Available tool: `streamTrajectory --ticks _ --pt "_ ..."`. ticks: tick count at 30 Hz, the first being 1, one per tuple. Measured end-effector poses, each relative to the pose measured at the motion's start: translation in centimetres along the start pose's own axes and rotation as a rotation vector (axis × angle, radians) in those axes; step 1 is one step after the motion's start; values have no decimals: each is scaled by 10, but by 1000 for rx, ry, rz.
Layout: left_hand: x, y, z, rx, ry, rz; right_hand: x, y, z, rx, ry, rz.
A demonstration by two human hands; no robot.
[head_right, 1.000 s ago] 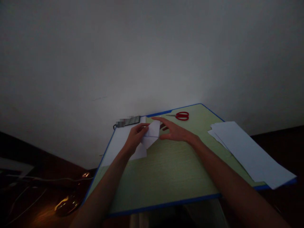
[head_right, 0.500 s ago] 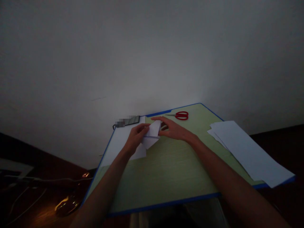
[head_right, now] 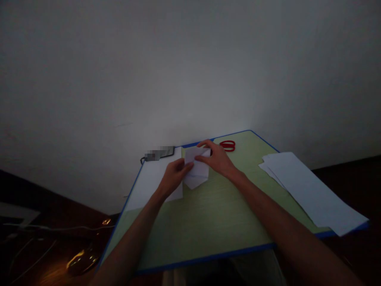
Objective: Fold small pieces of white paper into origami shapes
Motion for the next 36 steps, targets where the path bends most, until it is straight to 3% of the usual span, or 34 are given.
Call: streamTrajectory --ticks 6,11,15,18,23,29,32,36 --pt "6 -2 -3 -114 -5 -135 17 -1 7 -45 -54 -75" --pt "1 -5 -1 -200 -16 -86 7 6 10 -114 258 -372" --pt "1 -3 0 -204 7 -30 1 20 11 -2 371 -494" --pt "6 0 1 -183 -54 -16 2 20 11 16 277 -425" --pt "14 10 6 -72 -307 174 11 14 10 -55 -26 -165" --pt "12 10 6 -122 -457 448 30 14 20 -8 -379 -34" --pt "12 10 3 -107 -530 622 35 16 25 76 -439 41" --pt "11 9 0 -92 -542 724 33 18 25 115 -390 26"
Point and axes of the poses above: each hand's wrist, its own z-axis away from the middle knuckle, its own y-axis out of the palm, x = y × z, the point moved 5 cm from there along -z, towards the middle knuckle, and after that the axes turned 14 degrees about -x, right-handed, at the moved point
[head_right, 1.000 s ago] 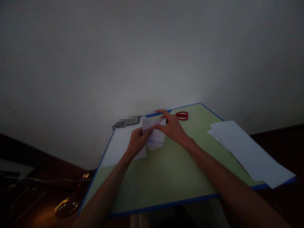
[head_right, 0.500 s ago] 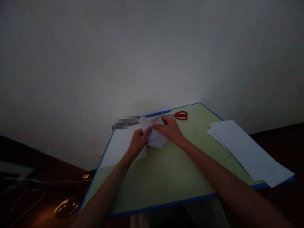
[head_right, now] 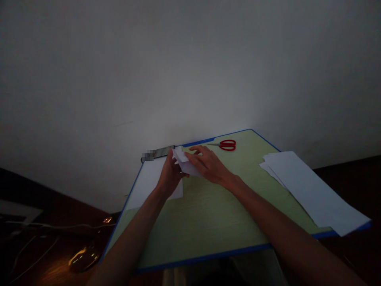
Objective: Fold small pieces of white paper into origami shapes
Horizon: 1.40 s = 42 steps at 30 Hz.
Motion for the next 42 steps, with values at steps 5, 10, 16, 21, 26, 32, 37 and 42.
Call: streamTrajectory --ticks 5,10,16,21,26,32,37,42 --pt "-4 2 2 46 91 -33 -11 -3 -4 -111 86 -15" --pt "-9 8 10 179 146 -63 -26 -6 -4 -174 325 -90" --pt "-9 6 10 164 237 -175 -37 -7 -5 -189 516 -235" --pt "-9 -1 2 55 346 -213 -37 -9 -6 -192 580 -291" --pt "-6 -4 -2 37 331 -182 -30 -9 -7 -158 561 -383" --pt "-13 -4 -2 106 416 -348 -28 -20 -7 24 400 -322" --pt "-20 -7 -2 115 432 -470 -32 -32 -6 105 258 -197" --pt "-19 -8 -5 128 373 -420 -30 -27 -5 233 262 -233"
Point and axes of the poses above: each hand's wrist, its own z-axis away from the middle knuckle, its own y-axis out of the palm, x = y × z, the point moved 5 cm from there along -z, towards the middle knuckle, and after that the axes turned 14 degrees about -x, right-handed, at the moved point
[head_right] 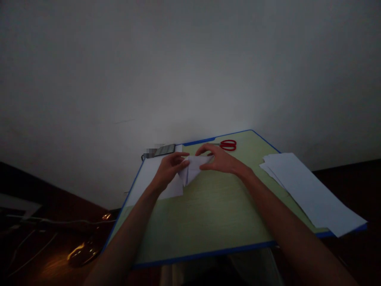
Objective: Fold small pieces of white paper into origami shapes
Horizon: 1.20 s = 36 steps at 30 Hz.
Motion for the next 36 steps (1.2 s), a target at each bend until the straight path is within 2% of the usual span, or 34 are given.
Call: streamTrajectory --ticks 4,10,13,16,23,26,29,36 --pt "3 -4 -3 -50 -16 47 3 1 -1 -38 -79 65" --pt "7 -14 -7 -184 -1 -19 11 0 0 -62 -192 157" --pt "8 -19 -8 -243 9 -51 18 5 4 -13 -304 267" --pt "10 -22 -9 -251 1 -60 18 14 8 41 -381 388" --pt "11 -28 -12 -283 3 -122 12 20 10 76 -455 498" --pt "15 -34 -14 -326 -27 -109 17 21 11 67 -501 523" --pt "21 -39 -17 -347 -61 -76 24 27 13 111 -537 536" --pt "22 -42 -17 -354 -125 -47 31 39 16 205 -514 473"
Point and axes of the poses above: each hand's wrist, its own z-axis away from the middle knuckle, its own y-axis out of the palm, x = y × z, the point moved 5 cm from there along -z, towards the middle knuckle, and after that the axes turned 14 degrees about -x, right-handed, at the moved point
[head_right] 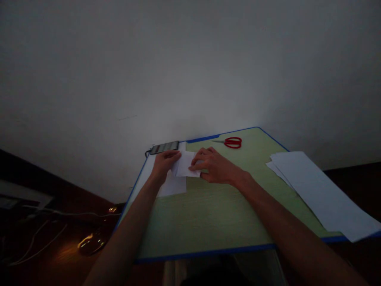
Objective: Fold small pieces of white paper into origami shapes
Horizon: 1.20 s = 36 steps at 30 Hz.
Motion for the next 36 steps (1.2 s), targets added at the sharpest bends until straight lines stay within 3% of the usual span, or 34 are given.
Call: streamTrajectory --ticks 5,12,17,23,29,36 --pt "-7 6 7 78 62 -24 -5 10 2 48 74 -132" --pt "-10 16 16 203 94 -25 -28 15 4 -41 429 -325" --pt "-11 17 20 230 7 2 -23 7 1 -150 365 -318" --pt "-16 20 27 273 -54 55 -33 -1 0 -337 540 -344" --pt "-20 28 36 294 -50 112 -33 -5 -4 -438 426 -272" --pt "-16 35 41 270 -21 187 -29 -11 -4 -511 423 -214"
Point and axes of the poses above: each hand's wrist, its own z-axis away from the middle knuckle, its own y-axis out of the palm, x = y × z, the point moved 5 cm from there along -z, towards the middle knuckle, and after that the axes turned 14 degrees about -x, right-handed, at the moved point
